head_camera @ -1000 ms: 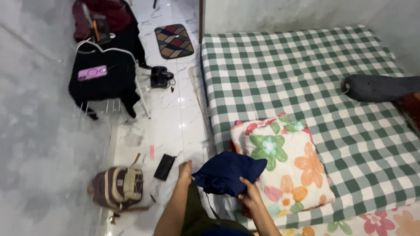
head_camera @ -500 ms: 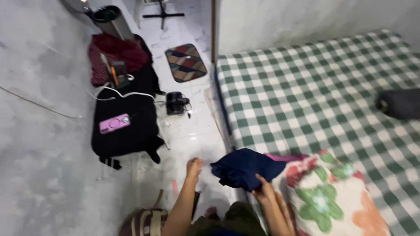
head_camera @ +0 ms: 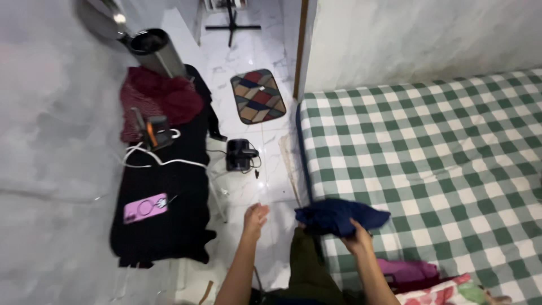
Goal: The person takes clothing out of a backpack on a bed, folds a black garment and a navy blue garment on the bed, then handles a clothes iron and its cord near a small table. They finish by folding a maroon polka-dot garment and placing it on the bed.
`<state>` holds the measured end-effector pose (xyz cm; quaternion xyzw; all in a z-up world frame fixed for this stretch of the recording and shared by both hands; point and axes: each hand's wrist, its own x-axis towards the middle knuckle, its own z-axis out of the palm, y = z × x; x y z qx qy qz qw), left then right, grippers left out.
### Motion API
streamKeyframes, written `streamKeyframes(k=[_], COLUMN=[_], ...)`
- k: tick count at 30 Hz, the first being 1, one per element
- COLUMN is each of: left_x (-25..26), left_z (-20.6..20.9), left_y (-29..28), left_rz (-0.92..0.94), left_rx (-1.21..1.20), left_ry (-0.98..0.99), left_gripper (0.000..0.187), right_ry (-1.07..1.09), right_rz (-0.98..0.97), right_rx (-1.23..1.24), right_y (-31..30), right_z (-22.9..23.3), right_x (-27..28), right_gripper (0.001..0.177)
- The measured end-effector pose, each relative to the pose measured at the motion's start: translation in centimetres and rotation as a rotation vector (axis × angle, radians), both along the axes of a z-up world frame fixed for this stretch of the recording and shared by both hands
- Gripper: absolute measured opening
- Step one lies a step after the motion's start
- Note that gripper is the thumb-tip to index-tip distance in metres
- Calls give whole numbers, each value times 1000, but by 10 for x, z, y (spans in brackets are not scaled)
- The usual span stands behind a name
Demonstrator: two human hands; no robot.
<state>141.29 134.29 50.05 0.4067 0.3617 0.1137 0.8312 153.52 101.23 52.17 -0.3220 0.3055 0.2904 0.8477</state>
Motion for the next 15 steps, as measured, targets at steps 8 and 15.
streamKeyframes(k=[8,15], left_x=[196,300], left_z=[11,10], left_y=[25,45], left_rz=[-25,-101], left_rx=[52,127], left_ry=[262,264], left_gripper=[39,38], right_ry=[-238,-379], right_rz=[-200,-162], right_rx=[-21,-46], right_y=[105,185], right_z=[11,2], right_x=[280,485], right_gripper=[74,90])
